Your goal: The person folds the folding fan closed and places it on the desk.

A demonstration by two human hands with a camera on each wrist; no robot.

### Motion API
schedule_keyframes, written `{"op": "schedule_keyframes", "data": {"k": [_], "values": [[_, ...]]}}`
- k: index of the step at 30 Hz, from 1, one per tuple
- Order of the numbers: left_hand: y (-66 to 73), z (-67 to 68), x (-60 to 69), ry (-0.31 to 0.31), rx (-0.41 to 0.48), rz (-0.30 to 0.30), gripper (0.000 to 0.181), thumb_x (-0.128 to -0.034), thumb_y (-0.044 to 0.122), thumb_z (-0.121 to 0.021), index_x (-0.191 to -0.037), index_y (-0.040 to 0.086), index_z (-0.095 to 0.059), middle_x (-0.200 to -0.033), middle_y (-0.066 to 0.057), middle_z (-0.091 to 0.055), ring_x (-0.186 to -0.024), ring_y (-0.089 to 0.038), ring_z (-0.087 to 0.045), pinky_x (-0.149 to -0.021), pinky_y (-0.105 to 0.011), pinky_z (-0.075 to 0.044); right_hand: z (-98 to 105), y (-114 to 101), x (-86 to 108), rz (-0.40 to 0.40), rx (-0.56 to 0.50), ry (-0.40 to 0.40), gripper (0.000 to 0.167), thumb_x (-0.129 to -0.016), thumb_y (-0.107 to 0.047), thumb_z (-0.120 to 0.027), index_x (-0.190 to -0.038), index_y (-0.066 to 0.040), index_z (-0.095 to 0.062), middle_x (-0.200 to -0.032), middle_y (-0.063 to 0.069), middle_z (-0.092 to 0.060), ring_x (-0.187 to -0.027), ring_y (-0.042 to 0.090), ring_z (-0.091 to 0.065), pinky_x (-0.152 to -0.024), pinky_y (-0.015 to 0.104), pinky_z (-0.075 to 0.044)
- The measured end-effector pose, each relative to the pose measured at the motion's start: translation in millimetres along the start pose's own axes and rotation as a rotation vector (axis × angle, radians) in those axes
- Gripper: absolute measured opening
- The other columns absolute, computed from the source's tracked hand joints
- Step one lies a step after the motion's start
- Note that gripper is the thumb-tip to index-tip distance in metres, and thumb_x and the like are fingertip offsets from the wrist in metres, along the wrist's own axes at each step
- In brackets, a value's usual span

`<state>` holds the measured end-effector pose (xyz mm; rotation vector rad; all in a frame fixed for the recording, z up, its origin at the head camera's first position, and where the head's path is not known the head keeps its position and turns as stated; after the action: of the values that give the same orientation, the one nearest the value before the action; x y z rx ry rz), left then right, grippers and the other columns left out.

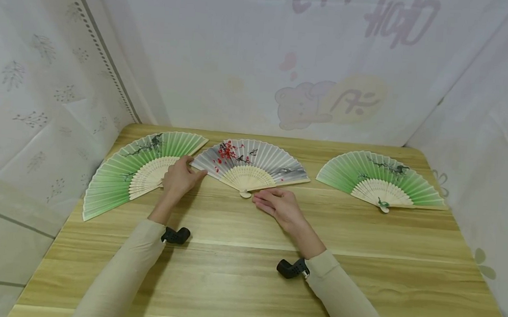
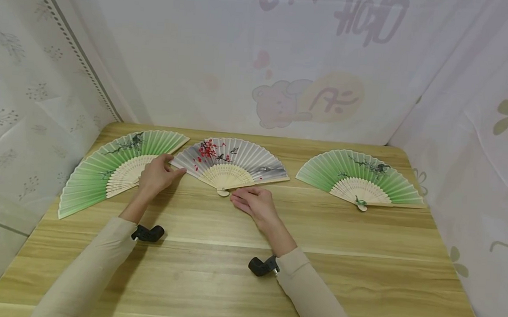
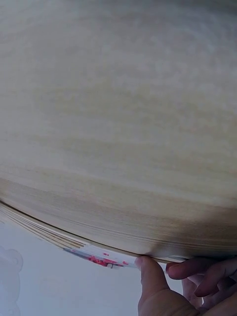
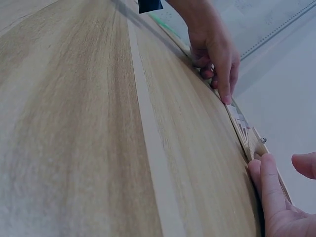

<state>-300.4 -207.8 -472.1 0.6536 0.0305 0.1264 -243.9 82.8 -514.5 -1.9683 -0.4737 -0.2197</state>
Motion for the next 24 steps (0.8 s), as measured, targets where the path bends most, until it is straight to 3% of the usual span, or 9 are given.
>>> {"op": "schedule_keyframes", "data": {"k": [24], "values": [[0.5, -0.5, 0.7, -0.001, -0.005, 0.018, 0.066, -0.0944, 0.038, -0.073, -0.143, 0.000, -0.050, -0.096, -0.017, -0.071, -0.084, -0.036, -0.067, -0.071, -0.053, -0.052, -3.5, 2.1, -2.8, -0.001, -0.110, 0.044, 0.008, -0.099, 0.011, -0.056, -0.104, 0.015, -0.061, -0.108, 0.030, -0.068, -0.096, 0.028, -0.072, -0.090, 0.037, -0.055]]}}
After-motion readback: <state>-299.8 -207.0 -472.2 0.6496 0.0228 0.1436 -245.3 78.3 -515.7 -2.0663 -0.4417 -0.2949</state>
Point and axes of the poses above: each hand's wrist, its own x-axis away from the middle knuckle, its own z-axis out of the back of the hand, y = z × x, the point moved 9 cm from there along -x, towards the middle knuckle
